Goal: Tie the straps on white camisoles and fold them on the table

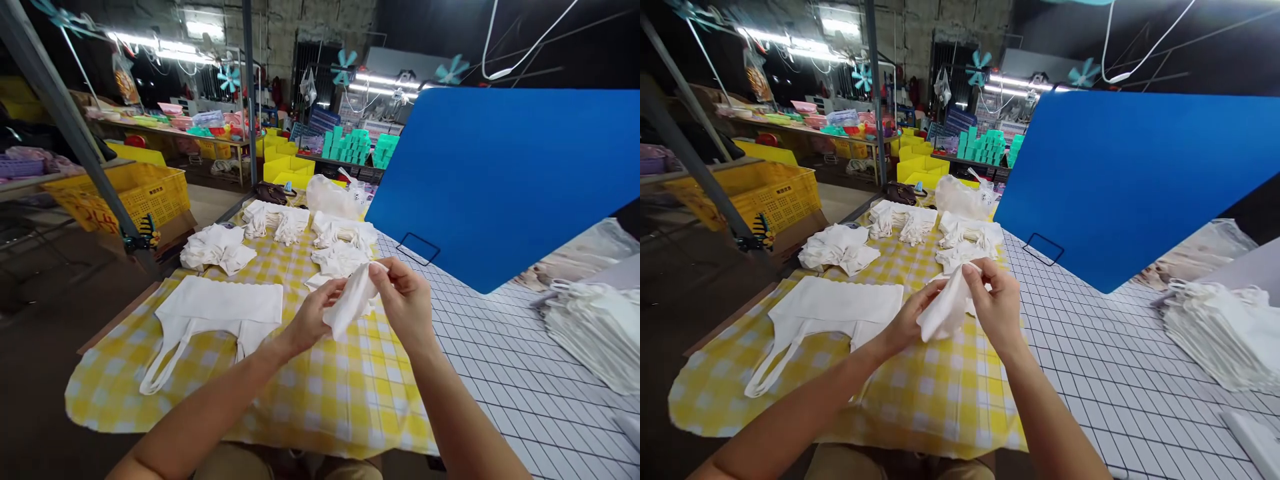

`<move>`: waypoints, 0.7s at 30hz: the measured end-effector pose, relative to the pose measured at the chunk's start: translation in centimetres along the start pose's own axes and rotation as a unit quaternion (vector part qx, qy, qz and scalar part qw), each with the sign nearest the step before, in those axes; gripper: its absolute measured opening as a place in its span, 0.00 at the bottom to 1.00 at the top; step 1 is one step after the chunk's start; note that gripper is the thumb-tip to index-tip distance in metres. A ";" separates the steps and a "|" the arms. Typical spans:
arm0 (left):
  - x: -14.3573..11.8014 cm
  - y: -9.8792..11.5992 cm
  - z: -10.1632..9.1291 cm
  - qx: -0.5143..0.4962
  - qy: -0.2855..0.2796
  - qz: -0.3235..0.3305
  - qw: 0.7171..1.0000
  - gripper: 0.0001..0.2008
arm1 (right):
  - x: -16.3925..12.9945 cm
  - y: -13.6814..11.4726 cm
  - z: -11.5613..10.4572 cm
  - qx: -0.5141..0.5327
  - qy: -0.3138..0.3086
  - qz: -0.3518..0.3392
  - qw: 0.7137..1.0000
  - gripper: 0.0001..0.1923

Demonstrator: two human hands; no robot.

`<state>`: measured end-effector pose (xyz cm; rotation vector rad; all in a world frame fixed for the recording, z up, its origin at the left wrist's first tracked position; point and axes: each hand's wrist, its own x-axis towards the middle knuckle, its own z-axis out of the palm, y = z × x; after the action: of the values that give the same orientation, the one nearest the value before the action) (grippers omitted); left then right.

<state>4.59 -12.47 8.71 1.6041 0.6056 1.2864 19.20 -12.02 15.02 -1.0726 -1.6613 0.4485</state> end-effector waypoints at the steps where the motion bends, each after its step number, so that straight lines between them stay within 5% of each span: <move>1: -0.2 0.8 0.1 0.013 0.014 0.002 1.000 0.20 | -0.2 -0.7 -0.2 0.014 -0.001 -0.004 1.000 0.13; 4: -0.5 2.7 0.0 0.030 0.084 -0.006 0.996 0.11 | -0.9 -2.2 -1.1 0.055 0.003 -0.003 0.998 0.13; 8: -0.2 4.6 -0.7 0.038 0.110 0.010 0.993 0.13 | -1.6 -2.8 -2.5 0.110 0.012 0.026 0.994 0.13; 15: -0.4 6.4 -0.7 0.075 0.172 0.094 0.978 0.09 | -2.4 -0.2 -3.2 0.163 -0.085 0.077 0.980 0.17; 21: -2.6 9.5 -1.9 0.078 0.183 0.158 0.967 0.04 | -3.7 6.5 -0.1 -0.088 -0.138 0.040 0.986 0.09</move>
<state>0.32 -17.91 15.95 1.6486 0.7097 1.8367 22.24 -11.66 8.22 -1.2542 -1.9341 0.5288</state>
